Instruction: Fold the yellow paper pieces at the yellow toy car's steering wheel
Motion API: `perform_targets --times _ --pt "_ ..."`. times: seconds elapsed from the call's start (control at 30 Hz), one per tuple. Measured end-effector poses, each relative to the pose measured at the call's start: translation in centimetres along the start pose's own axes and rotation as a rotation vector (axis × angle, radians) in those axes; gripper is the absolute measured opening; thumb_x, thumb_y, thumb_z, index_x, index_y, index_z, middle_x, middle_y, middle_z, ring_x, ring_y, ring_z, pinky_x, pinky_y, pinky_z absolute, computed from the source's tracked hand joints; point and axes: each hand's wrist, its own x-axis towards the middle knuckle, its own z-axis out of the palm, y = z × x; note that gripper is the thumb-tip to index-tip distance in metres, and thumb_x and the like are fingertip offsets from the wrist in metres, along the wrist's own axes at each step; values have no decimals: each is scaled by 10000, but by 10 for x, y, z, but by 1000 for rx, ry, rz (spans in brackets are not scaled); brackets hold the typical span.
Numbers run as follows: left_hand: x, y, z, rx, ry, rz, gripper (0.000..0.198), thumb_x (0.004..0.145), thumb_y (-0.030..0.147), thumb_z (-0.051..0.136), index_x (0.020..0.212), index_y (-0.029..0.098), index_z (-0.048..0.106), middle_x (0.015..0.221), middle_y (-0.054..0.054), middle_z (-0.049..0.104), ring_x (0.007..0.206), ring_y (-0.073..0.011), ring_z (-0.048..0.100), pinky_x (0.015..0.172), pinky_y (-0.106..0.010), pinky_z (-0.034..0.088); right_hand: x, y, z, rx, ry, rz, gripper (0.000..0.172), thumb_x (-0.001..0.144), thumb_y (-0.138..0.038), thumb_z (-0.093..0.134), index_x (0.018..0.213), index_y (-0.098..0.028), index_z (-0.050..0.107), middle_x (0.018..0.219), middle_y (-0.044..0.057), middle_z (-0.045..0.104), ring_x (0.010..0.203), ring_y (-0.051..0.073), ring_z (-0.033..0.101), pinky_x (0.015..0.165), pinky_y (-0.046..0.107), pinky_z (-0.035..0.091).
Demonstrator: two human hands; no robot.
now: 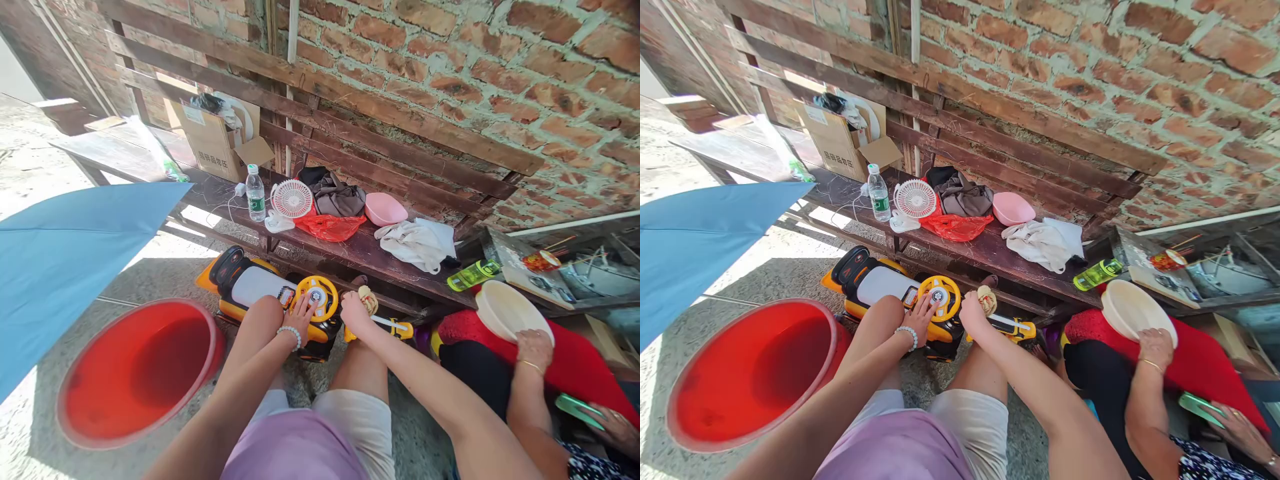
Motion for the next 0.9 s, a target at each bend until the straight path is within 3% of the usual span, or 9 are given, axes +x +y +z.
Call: perform_targets --times 0.13,0.27,0.37,0.5,0.6,0.67,0.77,0.9 --pt "1 0 2 8 4 10 1102 846 322 716 1710 283 34 1773 -50 -141 1639 -368 -94 1230 -607 332 18 -13 16 -49 -23 77 266 924 -239 612 1052 -299 837 1100 129 762 1310 373 511 1137 590 350" --pt "4 -2 8 6 34 18 1127 826 316 743 1710 288 44 1776 -47 -126 1636 -379 -94 1237 -599 335 29 -6 11 -27 21 90 265 890 -229 659 1083 -283 832 1193 139 741 1379 386 450 1145 604 322" --pt "5 -3 11 12 53 21 1142 817 288 765 1710 290 53 1776 -56 -120 1637 -379 -83 1239 -586 343 31 23 -8 6 68 171 293 864 -193 686 1119 -227 825 1298 177 704 1429 409 409 1142 594 344" --pt "5 -2 12 41 40 18 1125 819 200 738 1708 299 55 1778 -67 -106 1644 -364 -58 1225 -615 354 16 86 -36 -7 50 319 237 876 -164 684 1068 -157 823 1233 219 690 1297 412 534 1064 560 414" --pt "4 0 13 61 52 12 1105 829 168 704 1708 286 45 1778 -75 -102 1648 -347 -41 1220 -626 352 -3 116 -40 74 49 406 372 887 -146 647 1220 -235 787 1325 152 654 1164 315 620 996 432 465" --pt "3 1 13 68 63 7 1080 845 171 687 1709 278 48 1780 -81 -91 1649 -343 -28 1214 -617 364 -14 114 -29 198 98 396 447 899 -151 602 1306 -264 749 1373 111 635 1105 253 640 979 356 475" --pt "2 2 11 61 70 8 1062 855 209 692 1709 277 64 1785 -79 -66 1648 -354 -21 1209 -582 383 -26 83 5 346 164 271 454 839 -111 595 1230 -251 780 1342 81 647 1128 233 634 1016 320 477" --pt "2 0 10 53 52 10 1144 816 297 748 1708 281 31 1783 -72 -82 1641 -387 -48 1213 -589 371 -46 38 60 466 396 372 488 806 -121 579 1231 -261 775 1436 101 575 1216 275 608 1075 401 490"
